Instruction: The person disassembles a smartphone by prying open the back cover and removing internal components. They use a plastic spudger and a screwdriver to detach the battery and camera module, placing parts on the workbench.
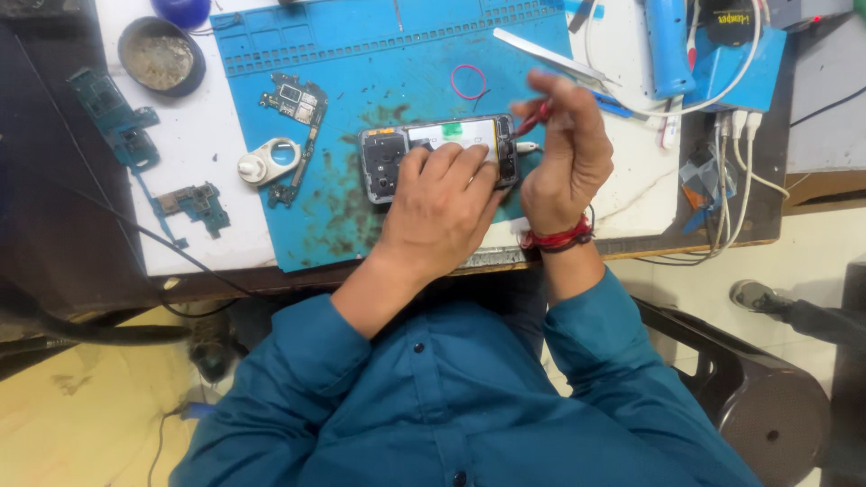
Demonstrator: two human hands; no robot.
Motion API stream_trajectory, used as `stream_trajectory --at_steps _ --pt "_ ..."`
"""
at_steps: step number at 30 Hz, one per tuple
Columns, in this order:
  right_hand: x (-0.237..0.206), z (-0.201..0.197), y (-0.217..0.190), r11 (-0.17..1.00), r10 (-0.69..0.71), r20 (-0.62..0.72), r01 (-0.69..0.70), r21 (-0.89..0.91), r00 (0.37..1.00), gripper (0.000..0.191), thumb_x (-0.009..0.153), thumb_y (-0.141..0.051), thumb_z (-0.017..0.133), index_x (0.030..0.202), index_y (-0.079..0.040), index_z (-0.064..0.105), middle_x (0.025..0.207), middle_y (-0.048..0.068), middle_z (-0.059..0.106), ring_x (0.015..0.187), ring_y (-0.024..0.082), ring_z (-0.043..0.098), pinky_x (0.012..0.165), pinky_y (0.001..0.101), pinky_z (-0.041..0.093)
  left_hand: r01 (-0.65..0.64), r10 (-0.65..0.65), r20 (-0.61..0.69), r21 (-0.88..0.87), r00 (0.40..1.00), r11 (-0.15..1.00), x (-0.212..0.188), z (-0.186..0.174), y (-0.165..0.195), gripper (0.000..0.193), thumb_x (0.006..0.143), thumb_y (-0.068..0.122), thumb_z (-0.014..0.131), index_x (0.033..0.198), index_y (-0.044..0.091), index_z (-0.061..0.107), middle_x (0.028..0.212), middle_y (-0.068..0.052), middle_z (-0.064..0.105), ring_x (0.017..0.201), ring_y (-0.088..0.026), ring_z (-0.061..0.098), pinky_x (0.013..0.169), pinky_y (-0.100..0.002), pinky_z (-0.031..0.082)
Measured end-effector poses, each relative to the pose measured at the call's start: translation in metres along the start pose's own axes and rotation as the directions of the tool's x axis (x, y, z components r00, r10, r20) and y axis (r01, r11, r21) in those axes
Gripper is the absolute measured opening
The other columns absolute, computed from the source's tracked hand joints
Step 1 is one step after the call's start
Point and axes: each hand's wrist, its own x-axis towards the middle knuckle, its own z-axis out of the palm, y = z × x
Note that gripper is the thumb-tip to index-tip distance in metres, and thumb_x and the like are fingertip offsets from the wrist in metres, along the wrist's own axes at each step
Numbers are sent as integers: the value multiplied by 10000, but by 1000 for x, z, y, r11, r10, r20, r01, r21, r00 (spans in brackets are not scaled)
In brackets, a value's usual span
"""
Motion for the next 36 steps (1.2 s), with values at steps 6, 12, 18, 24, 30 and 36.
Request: stream_trajectory --at_steps 6,12,18,24,30,36 --pt "1 1 8 985 130 -128 -114 127 983 297 1182 17 511 1454 -73 587 1322 136 655 1068 160 664 933 333 582 -17 18 -33 31 999 999 -2 2 -4 305 957 247 719 1163 25 688 1274 -113 647 1174 -283 580 1021 -464 404" --pt "-4 -2 9 993 70 -56 -64 98 996 335 1191 -36 530 1512 -128 547 1369 79 601 1071 107 634 784 284 605 -7 8 -21 25 1000 1000 -3 2 -2 319 950 247 719 1173 20 689 1276 -111 648 1179 -284 580 1016 -461 403" --pt "-1 -3 8 999 29 -32 -29 19 999 341 1189 -18 522 1508 -136 544 1342 83 575 1030 127 610 747 271 614 -6 6 -27 19 1000 1000 -2 2 -3 317 951 245 723 1176 24 691 1273 -108 649 1182 -281 580 1019 -464 405" --pt "-1 -4 8 997 37 -19 -38 -62 999 353 1166 11 534 1497 -111 536 1341 102 579 1017 133 600 749 289 601 -2 2 -26 14 1000 1000 -2 1 -2 328 949 246 719 1186 20 690 1272 -106 659 1179 -273 582 1023 -461 405" --pt "-7 -5 5 996 88 -126 -87 15 988 338 1221 -6 501 1539 -92 430 1361 121 617 1080 161 643 899 314 586 6 -6 -29 -8 1000 1000 -2 -1 -1 325 958 251 723 1191 26 689 1249 -100 672 1159 -272 591 1010 -456 408" --pt "-27 -14 -16 923 236 -153 -172 343 960 372 1210 1 482 1554 -92 376 1330 129 621 1045 186 648 1012 386 616 19 -28 -105 -83 994 996 -2 -5 -3 315 967 244 752 1194 33 698 1207 -69 697 1086 -241 616 960 -432 402"
